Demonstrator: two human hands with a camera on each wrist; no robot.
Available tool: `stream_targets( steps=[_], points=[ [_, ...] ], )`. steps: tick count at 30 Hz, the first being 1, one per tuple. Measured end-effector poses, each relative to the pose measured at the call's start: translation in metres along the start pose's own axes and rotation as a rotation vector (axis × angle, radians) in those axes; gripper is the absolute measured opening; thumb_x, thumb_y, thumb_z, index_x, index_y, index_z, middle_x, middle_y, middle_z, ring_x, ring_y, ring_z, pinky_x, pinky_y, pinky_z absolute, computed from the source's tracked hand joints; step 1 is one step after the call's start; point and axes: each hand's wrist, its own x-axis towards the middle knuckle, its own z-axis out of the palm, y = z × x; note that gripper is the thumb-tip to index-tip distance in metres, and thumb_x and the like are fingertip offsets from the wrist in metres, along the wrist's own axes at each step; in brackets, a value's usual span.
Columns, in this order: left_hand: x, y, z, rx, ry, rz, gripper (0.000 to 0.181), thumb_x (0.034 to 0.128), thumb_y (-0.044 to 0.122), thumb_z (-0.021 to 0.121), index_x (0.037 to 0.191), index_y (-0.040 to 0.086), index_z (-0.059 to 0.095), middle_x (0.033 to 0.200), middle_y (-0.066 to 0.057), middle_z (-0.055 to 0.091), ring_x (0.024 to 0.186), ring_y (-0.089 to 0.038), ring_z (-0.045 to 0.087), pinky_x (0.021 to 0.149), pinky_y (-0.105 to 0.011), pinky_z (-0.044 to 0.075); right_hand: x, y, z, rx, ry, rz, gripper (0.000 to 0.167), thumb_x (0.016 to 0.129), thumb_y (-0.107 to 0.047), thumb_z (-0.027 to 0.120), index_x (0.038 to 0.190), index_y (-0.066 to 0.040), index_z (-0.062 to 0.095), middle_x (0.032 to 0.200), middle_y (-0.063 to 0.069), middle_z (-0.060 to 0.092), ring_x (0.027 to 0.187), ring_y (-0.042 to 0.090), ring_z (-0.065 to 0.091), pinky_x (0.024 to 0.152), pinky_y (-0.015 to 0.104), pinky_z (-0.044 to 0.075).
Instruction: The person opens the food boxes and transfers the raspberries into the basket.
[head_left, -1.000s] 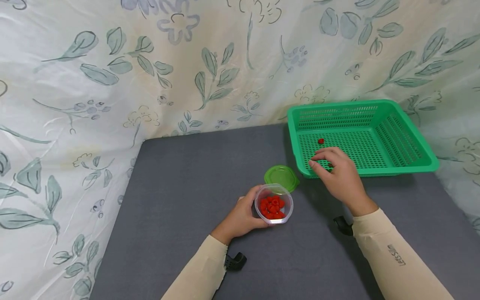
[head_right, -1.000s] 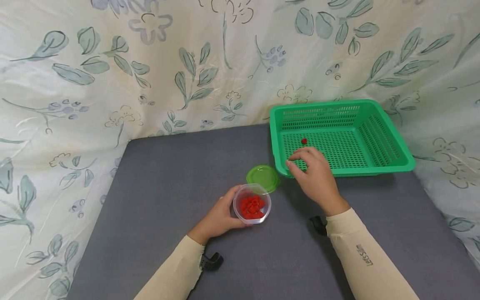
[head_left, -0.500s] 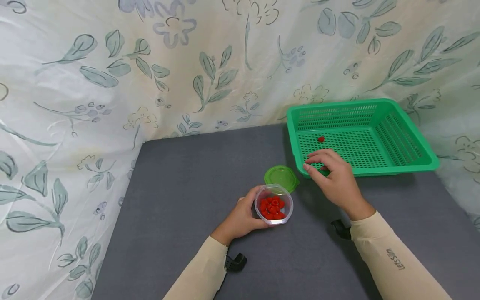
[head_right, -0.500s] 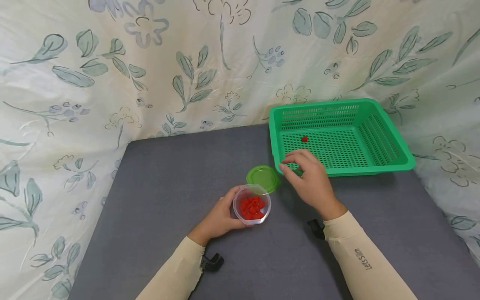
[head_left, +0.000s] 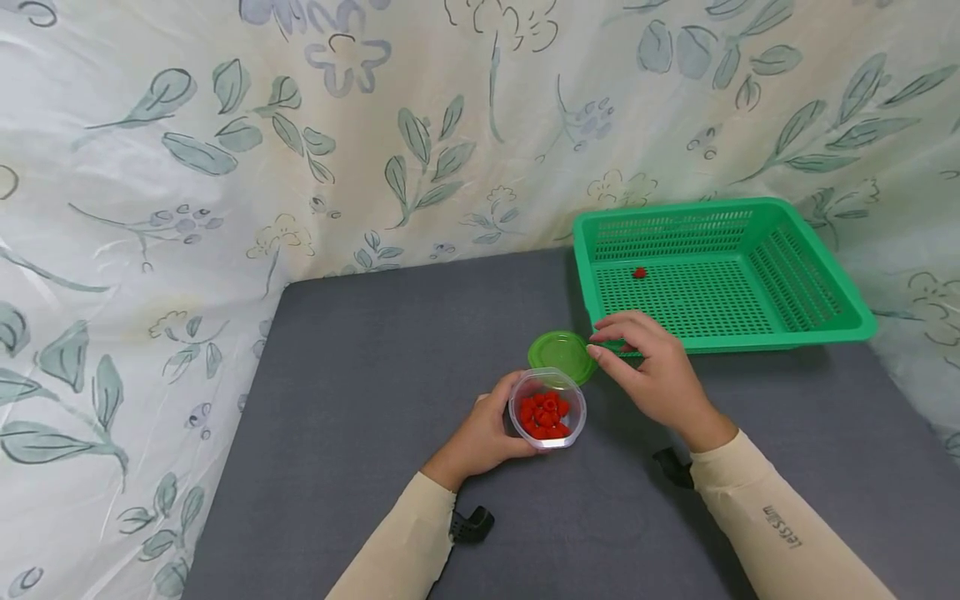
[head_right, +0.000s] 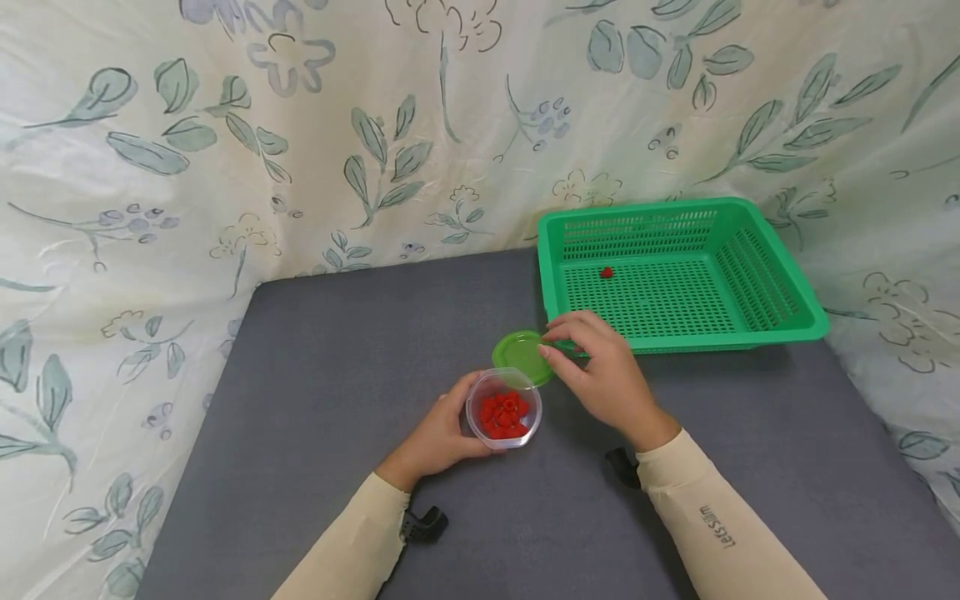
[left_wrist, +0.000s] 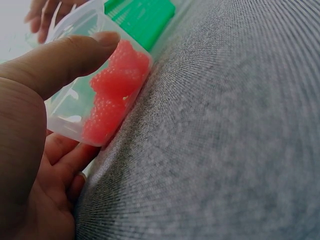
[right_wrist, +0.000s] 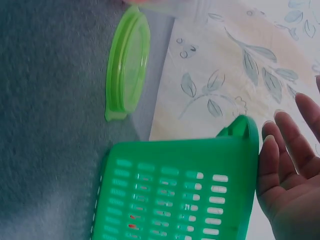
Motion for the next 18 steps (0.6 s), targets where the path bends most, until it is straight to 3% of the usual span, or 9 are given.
stream_targets(
  steps=[7,18],
  points=[
    [-0.001,0.000,0.001,0.002,-0.001,-0.013,0.100,0.0826,0.020,0.098,0.165,0.023,0.041,0.154,0.011,0.058,0.136,-0.013,0.052,0.115,-0.053,0.033,-0.005,-0.007,0.008,0.007,-0.067,-0.051,0.021,0.093,0.000,0.084,0.109,-0.010,0.078,0.124,0.001,0.070,0.113,0.018,0.064,0.082,0.036,0.054],
    [-0.002,0.000,0.002,0.023,-0.002,0.003,0.101,0.0827,0.020,0.097,0.166,0.022,0.040,0.154,0.009,0.058,0.136,-0.012,0.053,0.116,-0.053,0.032,-0.018,-0.004,0.028,0.022,-0.163,-0.054,0.022,0.092,-0.001,0.085,0.111,-0.010,0.079,0.127,0.003,0.069,0.111,0.021,0.066,0.079,0.047,0.059]
  ],
)
